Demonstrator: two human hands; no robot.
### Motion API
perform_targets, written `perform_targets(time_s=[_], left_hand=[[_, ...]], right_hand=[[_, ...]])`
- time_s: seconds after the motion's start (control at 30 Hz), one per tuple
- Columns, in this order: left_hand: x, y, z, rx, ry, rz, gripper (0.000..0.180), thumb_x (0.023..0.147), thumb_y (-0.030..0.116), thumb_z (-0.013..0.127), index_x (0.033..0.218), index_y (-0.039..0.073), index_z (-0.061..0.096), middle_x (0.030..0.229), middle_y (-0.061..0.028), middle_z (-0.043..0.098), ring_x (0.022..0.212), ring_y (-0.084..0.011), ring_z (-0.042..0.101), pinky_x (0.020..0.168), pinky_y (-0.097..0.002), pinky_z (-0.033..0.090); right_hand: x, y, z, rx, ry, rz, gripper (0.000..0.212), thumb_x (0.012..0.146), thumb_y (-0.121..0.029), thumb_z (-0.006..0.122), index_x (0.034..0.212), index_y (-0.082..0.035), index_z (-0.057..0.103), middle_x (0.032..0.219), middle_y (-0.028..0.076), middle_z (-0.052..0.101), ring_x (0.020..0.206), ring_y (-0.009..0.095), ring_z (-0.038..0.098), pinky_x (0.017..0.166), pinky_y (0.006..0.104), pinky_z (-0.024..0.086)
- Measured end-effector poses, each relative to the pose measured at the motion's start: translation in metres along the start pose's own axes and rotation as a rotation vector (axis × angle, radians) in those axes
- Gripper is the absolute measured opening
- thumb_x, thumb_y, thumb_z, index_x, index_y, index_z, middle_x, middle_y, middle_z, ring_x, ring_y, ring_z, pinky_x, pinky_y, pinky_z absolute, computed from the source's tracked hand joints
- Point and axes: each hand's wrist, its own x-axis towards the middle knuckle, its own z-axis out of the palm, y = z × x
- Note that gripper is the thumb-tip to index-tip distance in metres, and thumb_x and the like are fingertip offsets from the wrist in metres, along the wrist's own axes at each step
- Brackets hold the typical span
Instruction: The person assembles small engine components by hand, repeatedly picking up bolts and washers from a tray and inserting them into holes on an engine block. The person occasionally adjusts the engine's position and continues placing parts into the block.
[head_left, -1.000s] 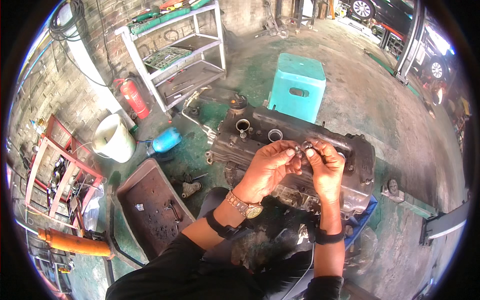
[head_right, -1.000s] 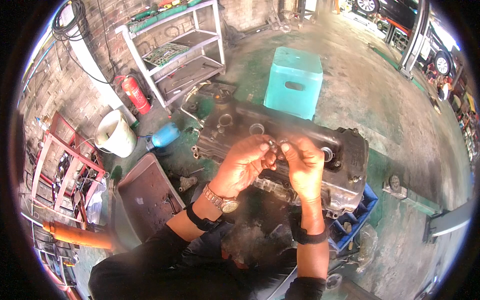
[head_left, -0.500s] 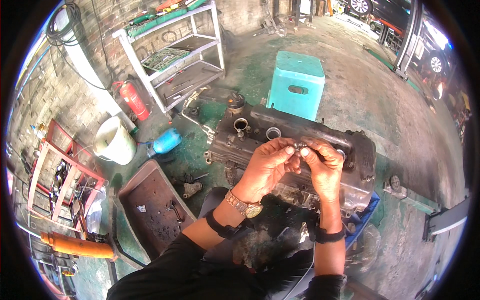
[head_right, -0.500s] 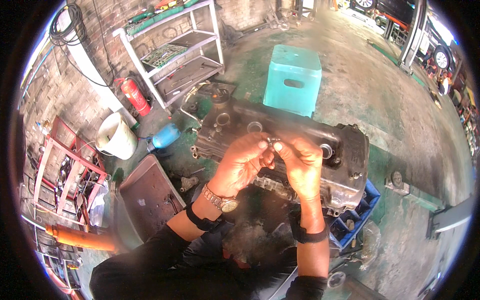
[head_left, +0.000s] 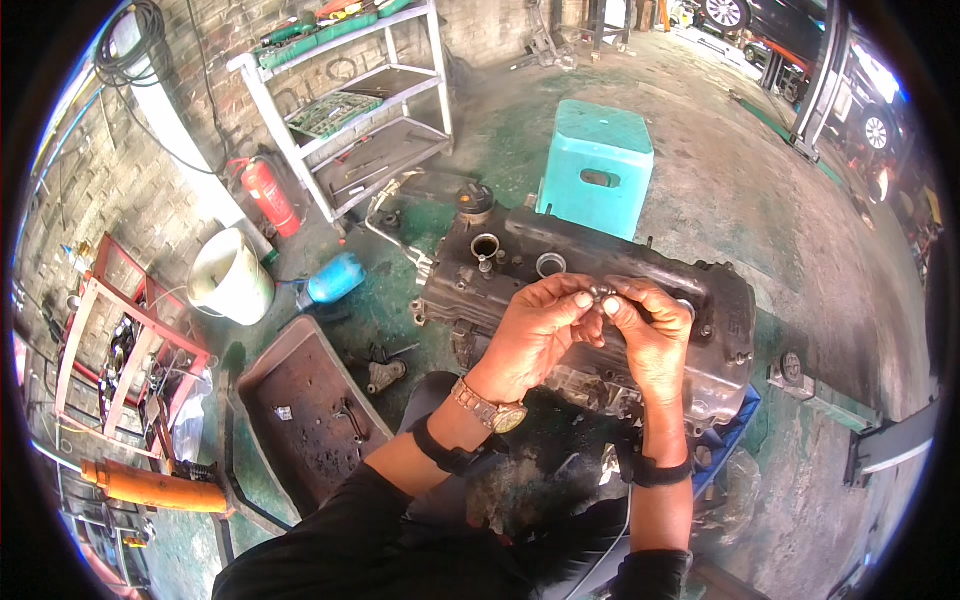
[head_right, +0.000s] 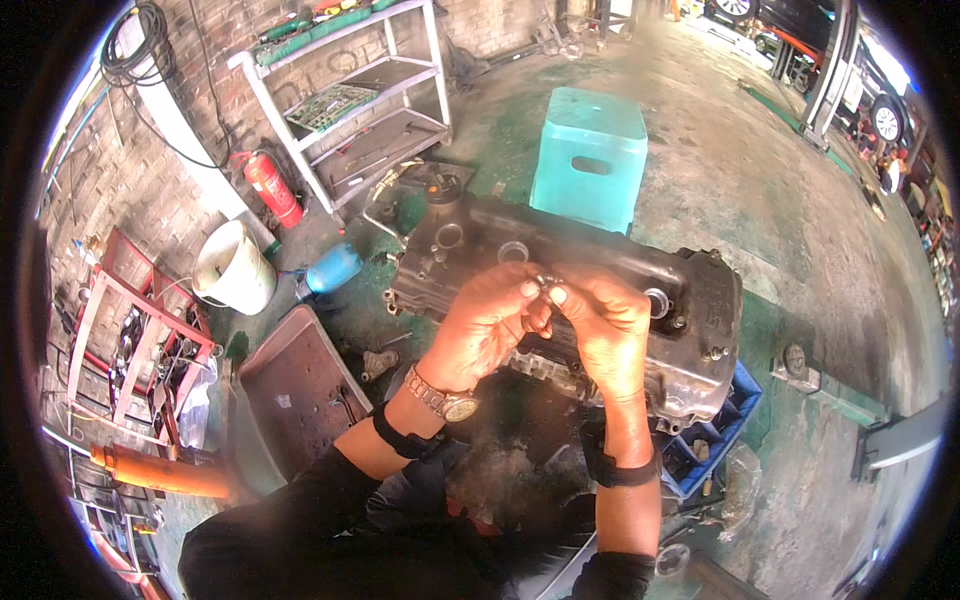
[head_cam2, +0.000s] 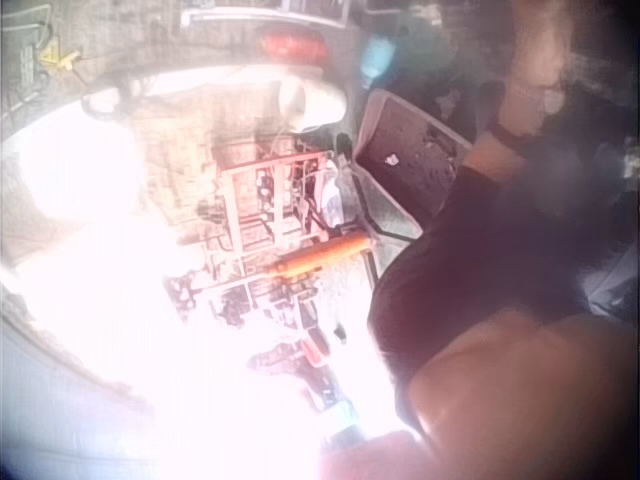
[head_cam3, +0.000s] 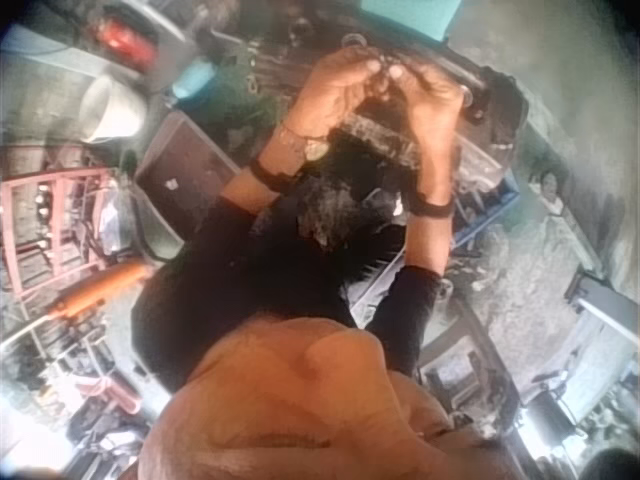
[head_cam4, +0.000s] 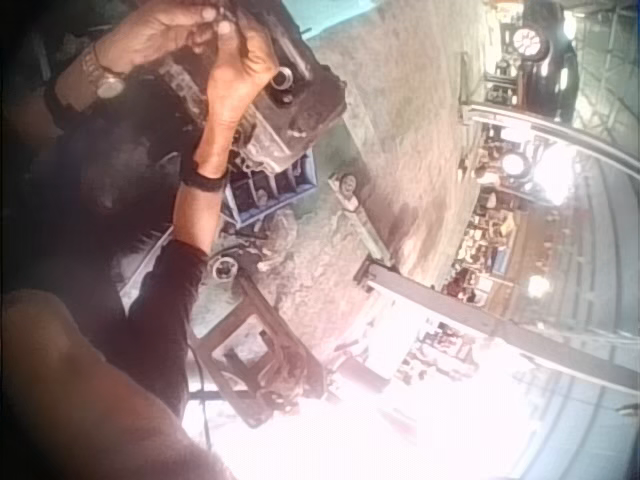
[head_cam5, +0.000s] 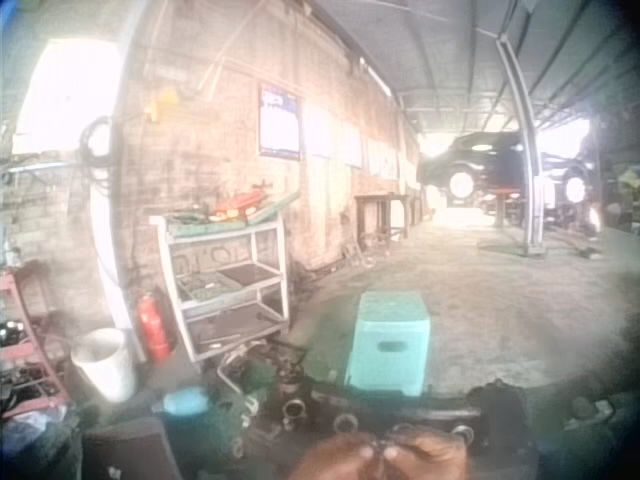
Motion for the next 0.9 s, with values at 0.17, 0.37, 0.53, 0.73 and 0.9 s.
perform_targets(time_s=[0.17,0.37,0.53,0.73,0.9], left_hand=[[-0.0002,-0.0004,-0.0006,0.030,0.018,0.003,0.024,0.097,0.010,0.063,0.115,-0.005,0.059,0.091,-0.0089,0.066,0.079,-0.0167,0.064,0.074,-0.0335,0.055],[0.0001,-0.0005,-0.0031,0.033,0.010,0.000,0.023,0.098,0.010,0.061,0.114,-0.006,0.059,0.091,-0.0092,0.066,0.079,-0.0164,0.064,0.074,-0.0335,0.055],[0.0009,-0.0007,-0.0041,0.026,-0.005,0.004,0.020,0.098,0.009,0.062,0.113,-0.004,0.061,0.091,-0.0088,0.066,0.077,-0.0166,0.065,0.074,-0.0329,0.056],[0.0009,-0.0008,-0.0022,0.010,0.023,0.003,0.015,0.098,0.009,0.063,0.109,0.000,0.063,0.088,-0.0082,0.068,0.075,-0.0176,0.067,0.071,-0.0313,0.057],[0.0000,0.0003,-0.0020,0.037,0.016,-0.010,0.022,0.097,0.011,0.064,0.113,-0.004,0.059,0.092,-0.0081,0.066,0.077,-0.0152,0.064,0.073,-0.0325,0.056]], right_hand=[[-0.0006,0.0016,-0.0014,-0.060,0.010,-0.029,0.017,0.089,0.007,0.067,0.106,0.007,0.069,0.090,0.011,0.068,0.070,0.015,0.063,0.059,0.0288,0.053],[-0.0013,0.0029,-0.0023,-0.065,0.005,-0.021,0.021,0.089,0.009,0.067,0.110,0.007,0.068,0.091,0.011,0.070,0.071,0.016,0.064,0.059,0.0291,0.054],[-0.0016,0.0028,-0.0024,-0.097,0.011,-0.008,0.023,0.089,0.009,0.067,0.111,0.007,0.067,0.090,0.011,0.070,0.071,0.015,0.064,0.059,0.0291,0.054],[-0.0013,0.0036,-0.0023,-0.091,0.019,-0.015,0.023,0.088,0.009,0.067,0.111,0.006,0.068,0.090,0.011,0.071,0.072,0.014,0.064,0.060,0.0285,0.055],[-0.0013,0.0027,-0.0017,-0.090,0.037,-0.015,0.022,0.088,0.009,0.068,0.109,0.006,0.068,0.089,0.011,0.071,0.072,0.014,0.065,0.060,0.0280,0.055]])
